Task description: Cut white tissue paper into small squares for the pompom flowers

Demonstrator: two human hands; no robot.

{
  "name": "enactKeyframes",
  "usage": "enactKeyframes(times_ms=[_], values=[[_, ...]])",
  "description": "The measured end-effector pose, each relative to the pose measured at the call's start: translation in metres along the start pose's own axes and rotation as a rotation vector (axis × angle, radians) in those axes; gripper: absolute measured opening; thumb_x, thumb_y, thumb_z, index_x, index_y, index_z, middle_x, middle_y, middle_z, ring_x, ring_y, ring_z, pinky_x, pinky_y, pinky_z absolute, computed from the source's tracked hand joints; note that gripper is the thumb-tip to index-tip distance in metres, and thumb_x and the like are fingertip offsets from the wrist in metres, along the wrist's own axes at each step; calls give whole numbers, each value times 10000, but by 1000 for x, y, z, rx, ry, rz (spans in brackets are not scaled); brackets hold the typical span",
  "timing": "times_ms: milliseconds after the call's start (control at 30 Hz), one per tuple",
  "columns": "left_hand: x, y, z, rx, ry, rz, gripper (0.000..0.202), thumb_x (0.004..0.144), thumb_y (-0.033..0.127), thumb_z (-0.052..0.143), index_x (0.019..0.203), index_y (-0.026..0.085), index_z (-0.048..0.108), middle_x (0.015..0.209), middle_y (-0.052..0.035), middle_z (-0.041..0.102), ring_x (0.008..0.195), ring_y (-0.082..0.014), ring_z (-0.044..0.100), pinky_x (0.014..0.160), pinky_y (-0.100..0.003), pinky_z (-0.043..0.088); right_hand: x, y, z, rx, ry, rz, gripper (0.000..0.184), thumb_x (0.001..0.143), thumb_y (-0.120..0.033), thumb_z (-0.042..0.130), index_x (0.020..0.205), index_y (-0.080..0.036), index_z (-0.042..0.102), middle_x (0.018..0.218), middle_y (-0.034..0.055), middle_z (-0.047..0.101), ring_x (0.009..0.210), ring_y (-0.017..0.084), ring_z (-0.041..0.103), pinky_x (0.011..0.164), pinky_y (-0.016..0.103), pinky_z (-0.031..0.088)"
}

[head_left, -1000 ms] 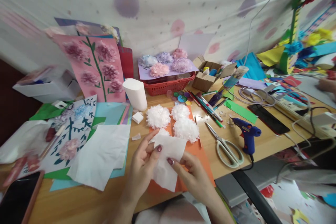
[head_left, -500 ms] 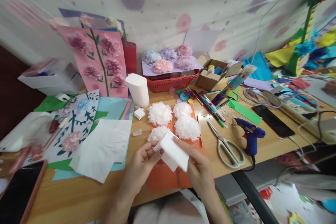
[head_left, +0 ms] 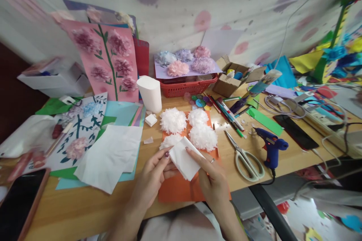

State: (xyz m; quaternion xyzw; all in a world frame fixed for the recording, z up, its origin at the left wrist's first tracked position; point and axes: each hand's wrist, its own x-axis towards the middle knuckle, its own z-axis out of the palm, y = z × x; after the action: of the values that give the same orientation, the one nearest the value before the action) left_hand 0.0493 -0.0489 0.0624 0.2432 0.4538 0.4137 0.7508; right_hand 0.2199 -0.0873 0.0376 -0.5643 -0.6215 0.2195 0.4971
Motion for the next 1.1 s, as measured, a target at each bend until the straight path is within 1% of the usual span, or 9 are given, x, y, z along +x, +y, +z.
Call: enactKeyframes(times_ms=[100,233,300,400,500,667,933,1000,1100], values=[[0,2,2,-12,-17,4,587,768,501,792,1223,145,693,1032,-143,798,953,-282,756,790,-353,596,2,-1,1,-43,3,-43,475,930,-76,444,1243,-295,726,1120,97,774,911,215,733,730,301,565],[-2,4,6,-33,-40,-7,658,759,561,780,1236,119,682,1072,-183,784,1021,-317,738,815,-386,594,3,0,2,-138,17,-106,486,933,-54,431,1257,-278,715,1039,92,783,846,192,735,674,272,565],[-2,4,7,-19,-40,-7,648,744,555,795,1216,122,694,1060,-175,786,1008,-315,739,800,-379,596,3,1,2,-181,27,-153,497,929,-38,425,1263,-270,711,1012,89,783,836,189,736,653,263,567],[-1,3,7,26,-62,13,575,768,506,795,1205,144,709,1065,-147,787,966,-288,744,757,-338,594,2,2,3,-234,43,-205,508,919,-9,433,1267,-255,708,1044,104,776,873,191,743,655,255,577],[-1,2,7,59,-87,38,538,798,487,775,1215,154,708,1103,-141,777,975,-276,736,722,-303,590,3,0,3,-262,45,-231,486,921,-5,450,1269,-228,707,1085,128,768,889,193,746,668,252,583],[-1,1,7,119,-121,60,502,823,458,763,1222,159,706,1121,-139,772,998,-259,724,718,-275,588,4,-4,2,-293,38,-257,471,934,-15,452,1277,-221,701,1078,124,774,827,186,746,660,254,578],[0,-5,5,153,-90,68,511,807,462,777,1208,154,710,1148,-142,768,954,-242,733,708,-270,594,2,-4,1,-294,33,-258,463,944,-26,462,1290,-227,693,1119,133,762,871,189,747,681,251,583],[-1,-6,5,143,-87,70,507,804,458,781,1204,154,712,1157,-145,766,975,-252,731,714,-276,596,1,-4,1,-281,29,-251,508,940,-13,448,1334,-253,658,1113,116,762,889,189,745,686,254,585],[-2,-5,6,109,-106,67,498,812,444,776,1213,157,710,1142,-148,772,1020,-269,726,743,-288,596,1,-4,1,-261,37,-242,644,901,30,433,1466,-266,521,1091,93,767,934,194,741,721,265,594]])
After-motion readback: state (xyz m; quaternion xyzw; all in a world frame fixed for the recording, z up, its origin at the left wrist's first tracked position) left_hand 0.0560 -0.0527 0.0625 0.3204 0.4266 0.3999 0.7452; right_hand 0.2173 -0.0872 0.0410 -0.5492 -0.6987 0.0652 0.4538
